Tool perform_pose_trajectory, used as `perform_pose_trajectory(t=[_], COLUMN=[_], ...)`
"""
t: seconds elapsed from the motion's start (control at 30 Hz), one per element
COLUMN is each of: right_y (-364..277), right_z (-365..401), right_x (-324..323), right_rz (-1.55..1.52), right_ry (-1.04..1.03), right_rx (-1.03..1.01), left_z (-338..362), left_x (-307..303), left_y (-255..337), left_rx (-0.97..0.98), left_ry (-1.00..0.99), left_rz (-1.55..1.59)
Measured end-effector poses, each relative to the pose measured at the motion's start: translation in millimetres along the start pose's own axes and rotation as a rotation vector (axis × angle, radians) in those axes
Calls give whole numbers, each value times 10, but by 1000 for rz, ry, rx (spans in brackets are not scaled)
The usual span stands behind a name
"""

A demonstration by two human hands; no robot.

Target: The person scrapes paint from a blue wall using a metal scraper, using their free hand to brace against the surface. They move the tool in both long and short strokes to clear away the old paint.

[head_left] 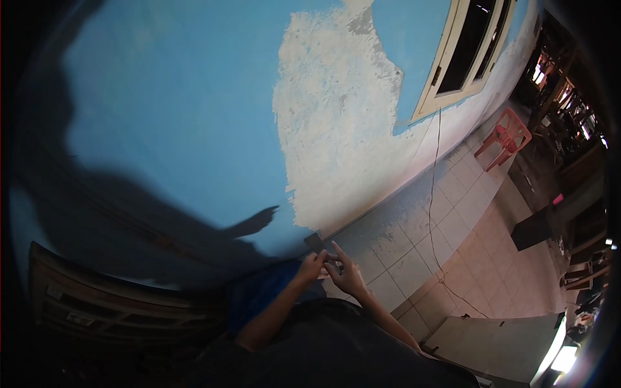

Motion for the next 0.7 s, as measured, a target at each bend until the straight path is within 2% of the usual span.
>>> perform_pose_trajectory(t=[0.13,0.23,0.3,0.37,0.43,0.47,0.57,0.63,0.7], right_y=[52,478,840,1351,1956,2123,2278,2217,2588], right_z=[-42,-71,-8,61,220,287,659,832,1014], right_x=[61,58,5,-75,-136,-201,-284,-372,-328], right_rz=[-162,7,124,277,462,452,371,252,315], right_ry=[123,98,34,0,-6,-9,-28,-33,-31], right_rx=[56,188,284,343,373,482,814,999,946], left_z=[42,-55,-107,-214,-349,-418,-622,-625,-633], left_x=[-118,-268,-387,-409,-493,-532,-602,-521,-484], left_y=[511,904,1216,1546,1773,1862,1944,1836,1750], left_rx=[233,358,435,650,732,770,963,971,966], left_ry=[-6,11,63,181,212,228,400,435,456], left_rz=[161,254,195,165,128,108,-216,-185,-145])
Point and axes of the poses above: each hand's wrist, its own z-axis away from the middle knuckle, its own x-axis out of the palm, y = z × x, the point moved 3 cm from there along -z, towards the middle knuckle, and after that the axes turned 10 degrees about x, right-handed, at the moved point
